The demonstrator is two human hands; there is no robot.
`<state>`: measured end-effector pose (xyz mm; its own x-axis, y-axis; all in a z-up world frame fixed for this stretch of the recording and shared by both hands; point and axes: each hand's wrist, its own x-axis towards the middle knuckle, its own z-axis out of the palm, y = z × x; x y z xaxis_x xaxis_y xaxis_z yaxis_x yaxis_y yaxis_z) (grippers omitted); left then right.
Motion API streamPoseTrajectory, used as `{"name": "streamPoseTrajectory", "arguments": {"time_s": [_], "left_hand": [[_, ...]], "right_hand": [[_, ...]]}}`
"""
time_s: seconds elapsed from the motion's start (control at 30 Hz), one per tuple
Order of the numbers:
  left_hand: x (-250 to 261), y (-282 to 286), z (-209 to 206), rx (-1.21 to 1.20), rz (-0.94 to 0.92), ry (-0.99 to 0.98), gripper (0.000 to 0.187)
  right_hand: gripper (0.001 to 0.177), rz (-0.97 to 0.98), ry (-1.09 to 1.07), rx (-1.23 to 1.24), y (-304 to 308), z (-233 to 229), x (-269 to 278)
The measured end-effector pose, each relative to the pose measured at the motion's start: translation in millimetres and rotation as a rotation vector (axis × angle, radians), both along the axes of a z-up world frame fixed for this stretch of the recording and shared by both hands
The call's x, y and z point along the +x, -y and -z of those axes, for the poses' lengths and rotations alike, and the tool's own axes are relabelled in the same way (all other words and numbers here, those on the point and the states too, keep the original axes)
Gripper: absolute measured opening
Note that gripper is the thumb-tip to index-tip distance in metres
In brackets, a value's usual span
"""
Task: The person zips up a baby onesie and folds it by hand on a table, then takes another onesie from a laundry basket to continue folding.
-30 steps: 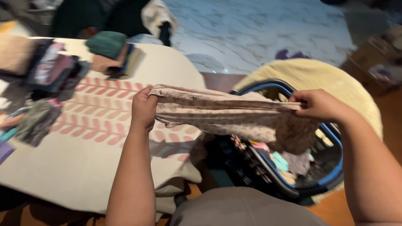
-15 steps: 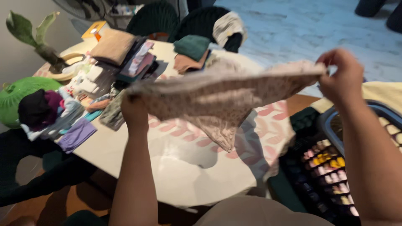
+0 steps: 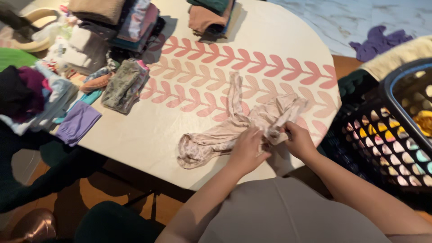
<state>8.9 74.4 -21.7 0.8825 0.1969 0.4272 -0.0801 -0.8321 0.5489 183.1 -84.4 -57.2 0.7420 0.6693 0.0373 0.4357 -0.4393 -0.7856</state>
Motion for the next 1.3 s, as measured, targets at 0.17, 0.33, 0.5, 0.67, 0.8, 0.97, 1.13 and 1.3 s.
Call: {"name": "streamPoseTrajectory", "arguments": {"time_s": [0.17, 0.33, 0.5, 0.67, 0.8, 0.97, 1.13, 1.3], "left_hand": [[45, 0, 20, -0.503, -0.043, -0.122, 0.023], [73, 17, 37, -1.19, 0.095, -0.166, 0.009], [96, 61, -5, -0.701, 0.101, -0.444, 0.03], [152, 99, -4, -1.019, -0.037, -0.446, 0.021], [186, 147, 9, -1.782, -0.008, -0.406, 0.022], [216, 191, 21, -0.959, 0.154, -0.423, 0.02], [243, 208, 24, -0.383, -0.044, -0.293, 0.03], [262, 246, 37, -1.402, 0.05, -0.411, 0.036]], "right_hand": [[0.022, -0.026, -0.06, 0.17, 12, -32, -15], [0.036, 0.179, -0.082, -0.05, 37, -35, -3], [0.029, 0.3, -0.638, 0.664, 72, 0, 40], [0.031, 0.021, -0.653, 0.495, 132, -23, 64], [0.025, 0.255, -0.818, 0.357, 164, -23, 91], [0.021, 0.362, -1.069, 0.808, 201, -3, 121], [0.027, 0.216, -1.005, 0.782, 237, -16, 136], [0.028, 0.208, -0.328, 0.342, 261, 18, 146]]}}
